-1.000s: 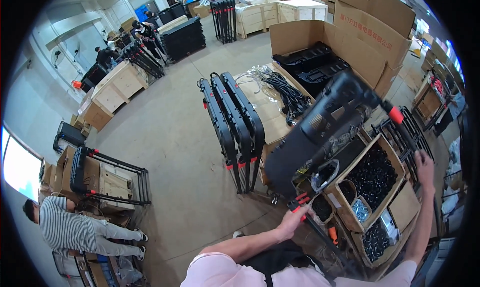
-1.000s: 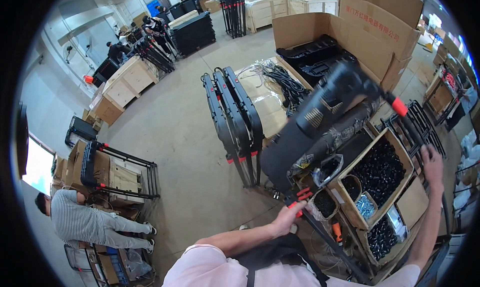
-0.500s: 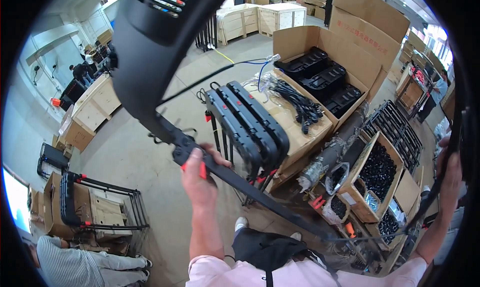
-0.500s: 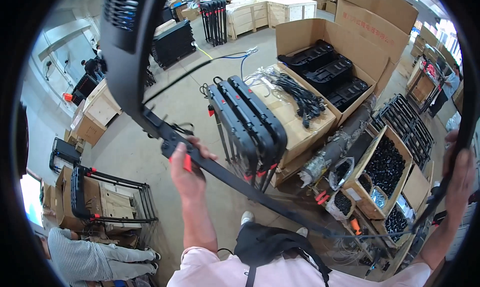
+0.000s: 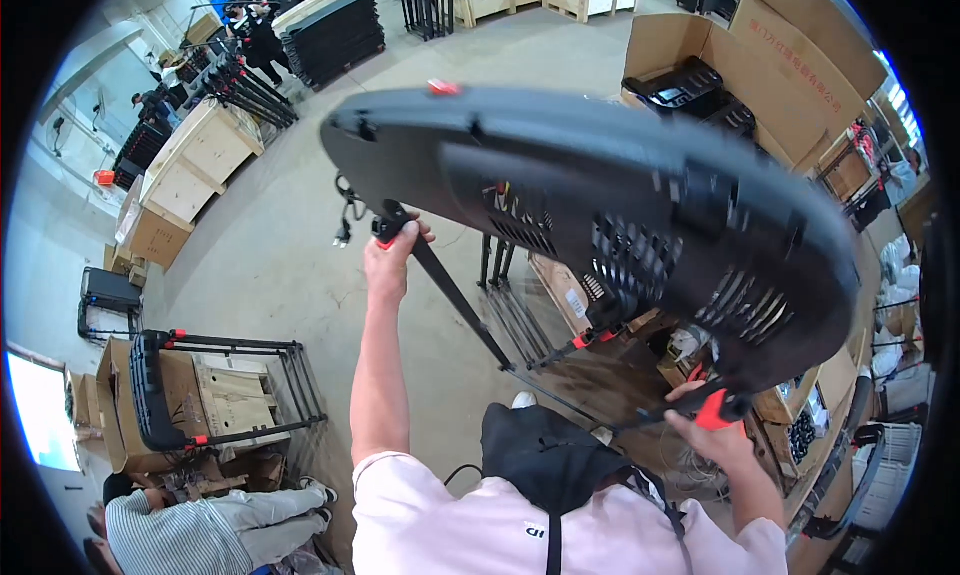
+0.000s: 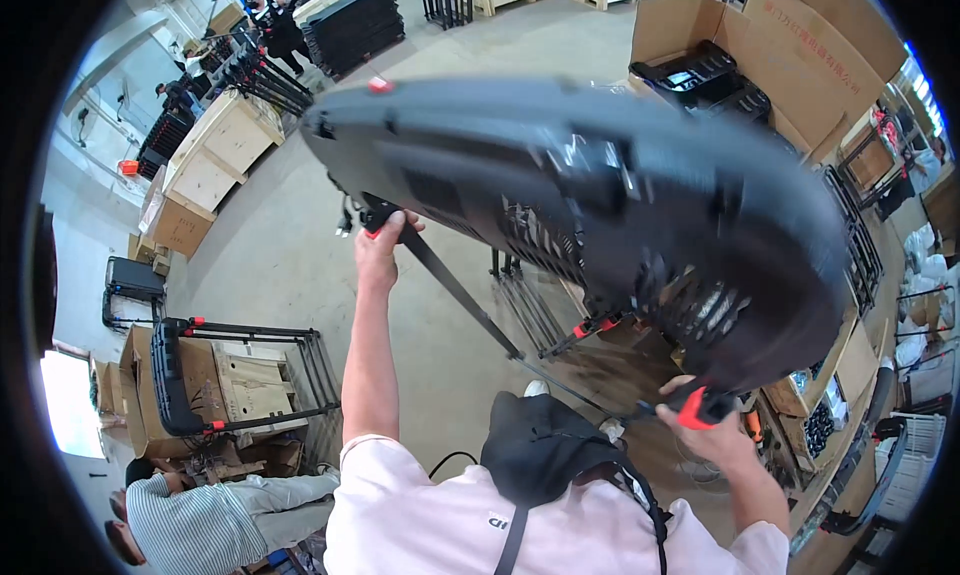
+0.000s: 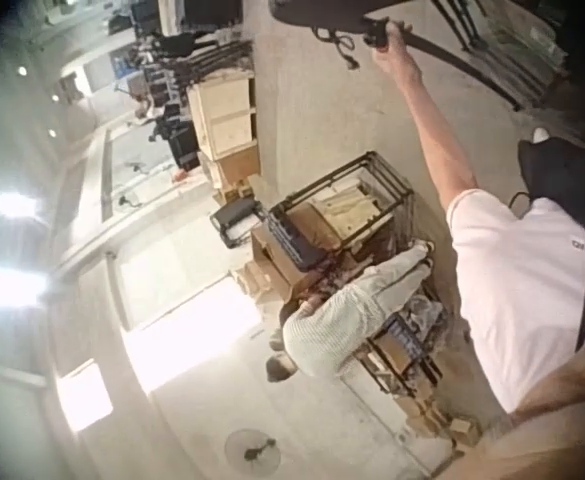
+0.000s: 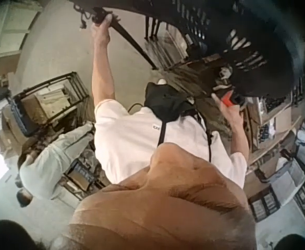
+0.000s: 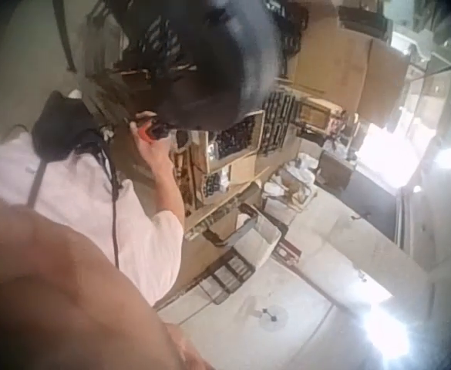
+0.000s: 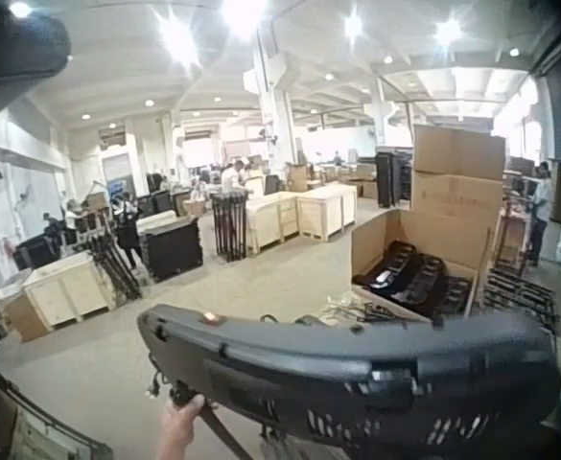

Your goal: Assembling a large plastic component onto a metal frame using an electric screwdriver and fasteners in a factory setting.

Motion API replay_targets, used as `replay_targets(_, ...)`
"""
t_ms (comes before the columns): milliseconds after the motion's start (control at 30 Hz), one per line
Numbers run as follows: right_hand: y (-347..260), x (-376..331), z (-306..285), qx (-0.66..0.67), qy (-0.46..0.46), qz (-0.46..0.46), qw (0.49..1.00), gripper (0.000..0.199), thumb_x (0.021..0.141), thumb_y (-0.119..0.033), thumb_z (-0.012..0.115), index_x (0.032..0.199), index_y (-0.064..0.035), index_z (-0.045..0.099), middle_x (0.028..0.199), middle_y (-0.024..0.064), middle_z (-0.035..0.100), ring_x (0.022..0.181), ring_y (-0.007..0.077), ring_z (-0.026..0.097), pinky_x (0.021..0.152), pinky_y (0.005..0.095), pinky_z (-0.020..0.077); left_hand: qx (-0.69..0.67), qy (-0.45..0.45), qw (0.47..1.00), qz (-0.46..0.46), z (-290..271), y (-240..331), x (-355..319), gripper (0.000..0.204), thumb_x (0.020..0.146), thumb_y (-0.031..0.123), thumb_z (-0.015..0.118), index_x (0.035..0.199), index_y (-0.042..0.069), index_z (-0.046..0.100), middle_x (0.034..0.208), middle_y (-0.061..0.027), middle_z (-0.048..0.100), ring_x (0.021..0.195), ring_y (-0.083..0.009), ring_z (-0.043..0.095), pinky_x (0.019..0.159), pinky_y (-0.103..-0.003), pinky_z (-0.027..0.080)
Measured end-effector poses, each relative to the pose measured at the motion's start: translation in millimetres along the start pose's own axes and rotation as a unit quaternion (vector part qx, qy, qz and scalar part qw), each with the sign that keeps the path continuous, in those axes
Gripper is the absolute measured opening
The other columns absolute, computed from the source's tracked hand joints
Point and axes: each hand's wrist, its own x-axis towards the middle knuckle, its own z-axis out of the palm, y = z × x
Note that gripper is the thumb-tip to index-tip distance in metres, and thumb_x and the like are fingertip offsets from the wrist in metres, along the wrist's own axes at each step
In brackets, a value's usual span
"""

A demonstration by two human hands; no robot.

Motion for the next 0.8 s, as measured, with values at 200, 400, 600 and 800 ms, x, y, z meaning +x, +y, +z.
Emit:
replay_targets(200, 74, 36, 121, 0.089, 0.071, -0.077, 0.991, 0.026, 0.090, -0.007, 0.078, 0.114, -0.0053, 0.070, 0.107, 0.0062, 0.071, 0.099, 0.0207, 0.068, 0.090, 0.0366, 0.0552, 0.191, -0.064, 0.969, -0.143, -7, -61, 60, 0.026, 0.090, 0.012, 0.081, 0.112, 0.000, 0.075, 0.100, -0.0074, 0.076, 0.094, -0.0158, 0.070, 0.090, -0.032, 0.054)
replay_targets(400, 120, 59, 217, 0.130, -0.021, -0.052, 0.990, 0.040, 0.083, -0.005, 0.075, 0.122, -0.0044, 0.068, 0.113, 0.0156, 0.071, 0.107, 0.0349, 0.068, 0.091, 0.0417, 0.0551, 0.238, -0.089, 0.947, -0.194, -17, -160, 111, 0.030, 0.083, 0.002, 0.081, 0.112, 0.003, 0.074, 0.092, -0.0022, 0.071, 0.081, -0.0115, 0.061, 0.074, -0.031, 0.049)
replay_targets(600, 102, 92, 256, 0.124, -0.061, 0.124, 0.983, 0.050, 0.080, -0.007, 0.075, 0.129, -0.0055, 0.066, 0.124, 0.0190, 0.068, 0.117, 0.0395, 0.064, 0.100, 0.0461, 0.0521, 0.303, -0.113, 0.920, -0.220, -9, -194, 156, 0.037, 0.081, -0.004, 0.073, 0.118, 0.001, 0.071, 0.091, -0.0024, 0.069, 0.081, -0.0145, 0.060, 0.073, -0.031, 0.048)
replay_targets(800, 120, 140, 295, 0.040, -0.029, 0.014, 0.999, 0.035, 0.083, -0.009, 0.070, 0.118, -0.0053, 0.069, 0.116, 0.0234, 0.070, 0.115, 0.0430, 0.065, 0.098, 0.0479, 0.0532, 0.297, -0.050, 0.932, -0.201, -35, -225, 187, 0.040, 0.082, -0.002, 0.077, 0.122, -0.001, 0.071, 0.099, -0.0047, 0.072, 0.087, -0.0152, 0.062, 0.077, -0.034, 0.051)
